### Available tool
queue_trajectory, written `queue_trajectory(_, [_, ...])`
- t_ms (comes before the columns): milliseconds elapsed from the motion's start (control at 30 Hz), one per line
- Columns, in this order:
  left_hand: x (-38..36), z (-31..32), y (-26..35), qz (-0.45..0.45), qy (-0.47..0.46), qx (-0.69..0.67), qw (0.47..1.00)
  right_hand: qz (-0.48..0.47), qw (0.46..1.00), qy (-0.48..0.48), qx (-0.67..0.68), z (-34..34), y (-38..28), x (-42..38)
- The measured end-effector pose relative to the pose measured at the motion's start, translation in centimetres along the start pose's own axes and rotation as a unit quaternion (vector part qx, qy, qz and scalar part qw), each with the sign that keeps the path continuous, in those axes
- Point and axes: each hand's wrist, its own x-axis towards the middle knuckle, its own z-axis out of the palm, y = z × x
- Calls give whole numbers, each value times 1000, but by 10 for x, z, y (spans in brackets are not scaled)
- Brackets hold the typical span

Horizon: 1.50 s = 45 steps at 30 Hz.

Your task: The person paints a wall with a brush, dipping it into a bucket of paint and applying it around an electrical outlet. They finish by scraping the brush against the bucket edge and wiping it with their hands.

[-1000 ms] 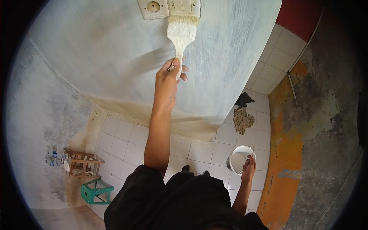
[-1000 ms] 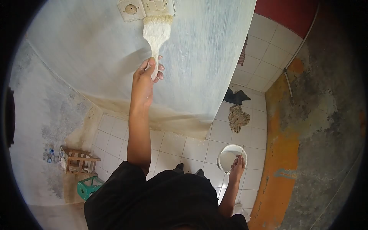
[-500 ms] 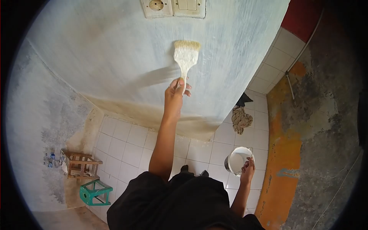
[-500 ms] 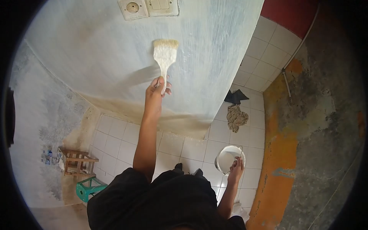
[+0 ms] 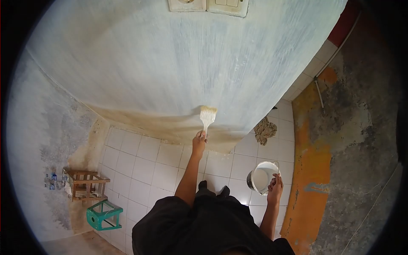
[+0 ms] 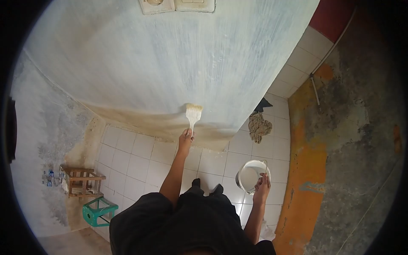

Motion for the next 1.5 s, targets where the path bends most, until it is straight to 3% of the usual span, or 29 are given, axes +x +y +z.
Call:
queue_trajectory(100, [10,-26,-61,-32,18,33,999,4,1000,5,-10,5,2,-7])
queue_trajectory(300, [2,-50,-91,-176,74,77,979,13,1000,11,-22,16,10,-20])
queue_trajectory(500, [25,-46,-79,-137,74,29,987,26,999,8,-25,31,19,-28])
queue_trajectory(600, [28,-37,-38,-136,86,7,987,30,999,-5,-16,41,28,-32])
queue_trajectory(800, [-23,-12,105,-88,75,-14,993,28,999,-8,-21,54,35,-34])
queue_trajectory(1033, [-84,5,253,81,36,-71,994,29,999,-14,-8,65,43,-33])
queue_trajectory(1167, [-79,15,308,154,-3,-81,985,37,999,-24,-25,72,42,-39])
queue_trajectory(1333, [-57,15,307,152,-30,-63,986,47,999,-9,-22,72,46,-43])
queue_trajectory(1500, [-28,3,216,104,1,-57,993,41,999,1,-10,64,55,-48])
